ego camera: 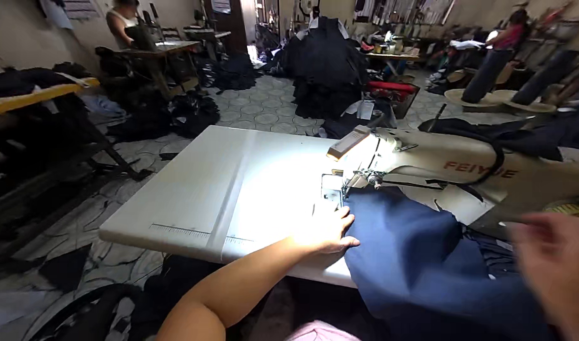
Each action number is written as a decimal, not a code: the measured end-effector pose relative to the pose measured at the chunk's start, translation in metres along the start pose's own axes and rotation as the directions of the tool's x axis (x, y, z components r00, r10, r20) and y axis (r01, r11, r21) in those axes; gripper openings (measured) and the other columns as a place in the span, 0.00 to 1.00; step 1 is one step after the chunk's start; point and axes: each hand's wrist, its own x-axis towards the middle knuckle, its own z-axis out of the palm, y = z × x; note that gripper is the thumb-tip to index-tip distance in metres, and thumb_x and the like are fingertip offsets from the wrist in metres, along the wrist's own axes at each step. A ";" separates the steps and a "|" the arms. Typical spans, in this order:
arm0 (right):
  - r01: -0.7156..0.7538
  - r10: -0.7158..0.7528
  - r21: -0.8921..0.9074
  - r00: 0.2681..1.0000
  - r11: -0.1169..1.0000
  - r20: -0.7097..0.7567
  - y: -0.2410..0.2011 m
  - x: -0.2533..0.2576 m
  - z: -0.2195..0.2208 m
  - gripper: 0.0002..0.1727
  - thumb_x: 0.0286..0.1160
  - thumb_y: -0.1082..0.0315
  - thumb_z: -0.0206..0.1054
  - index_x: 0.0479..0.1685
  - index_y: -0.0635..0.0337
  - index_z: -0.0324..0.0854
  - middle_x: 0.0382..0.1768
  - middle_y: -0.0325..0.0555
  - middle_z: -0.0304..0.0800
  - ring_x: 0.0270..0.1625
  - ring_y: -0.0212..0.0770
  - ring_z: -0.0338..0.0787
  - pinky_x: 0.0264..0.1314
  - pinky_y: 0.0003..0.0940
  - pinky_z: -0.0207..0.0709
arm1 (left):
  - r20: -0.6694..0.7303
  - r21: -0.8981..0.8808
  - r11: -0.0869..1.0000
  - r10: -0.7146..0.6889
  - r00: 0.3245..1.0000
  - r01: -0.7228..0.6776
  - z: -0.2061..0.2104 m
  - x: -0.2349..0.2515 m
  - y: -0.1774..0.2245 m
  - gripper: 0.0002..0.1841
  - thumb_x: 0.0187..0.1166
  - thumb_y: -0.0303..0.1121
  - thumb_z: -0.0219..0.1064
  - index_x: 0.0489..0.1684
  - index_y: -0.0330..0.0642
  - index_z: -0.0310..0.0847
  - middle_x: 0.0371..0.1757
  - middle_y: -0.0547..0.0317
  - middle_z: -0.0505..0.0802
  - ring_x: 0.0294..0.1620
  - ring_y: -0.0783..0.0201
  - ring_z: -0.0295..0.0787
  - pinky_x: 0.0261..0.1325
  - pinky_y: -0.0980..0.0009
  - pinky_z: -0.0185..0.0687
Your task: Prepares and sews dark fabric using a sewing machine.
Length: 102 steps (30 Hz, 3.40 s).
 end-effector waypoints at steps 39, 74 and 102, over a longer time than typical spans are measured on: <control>0.160 -0.204 0.192 0.951 0.968 0.234 -0.106 0.025 0.099 0.17 0.66 0.78 0.68 0.56 0.67 0.85 0.24 0.54 0.87 0.29 0.58 0.90 0.32 0.58 0.81 | -0.634 0.207 0.804 0.544 0.550 -0.557 0.002 0.025 -0.006 0.11 0.78 0.31 0.66 0.26 0.38 0.89 0.22 0.53 0.89 0.32 0.52 0.86 0.43 0.57 0.74; 0.235 -0.276 0.371 0.959 0.898 0.060 -0.113 -0.018 0.172 0.11 0.70 0.76 0.63 0.41 0.67 0.93 0.52 0.59 0.95 0.67 0.60 0.91 0.74 0.57 0.80 | -0.278 0.093 0.882 0.468 0.839 -0.462 0.013 -0.017 -0.047 0.20 0.79 0.35 0.59 0.65 0.49 0.91 0.69 0.61 0.92 0.65 0.52 0.85 0.66 0.48 0.70; 0.303 -0.358 0.369 0.930 0.879 0.089 -0.095 0.026 0.193 0.10 0.70 0.76 0.63 0.40 0.69 0.91 0.52 0.62 0.94 0.66 0.62 0.91 0.71 0.56 0.82 | -0.250 0.118 0.911 0.412 0.876 -0.395 0.001 0.016 -0.075 0.22 0.86 0.47 0.52 0.68 0.60 0.90 0.66 0.51 0.90 0.61 0.47 0.84 0.57 0.45 0.68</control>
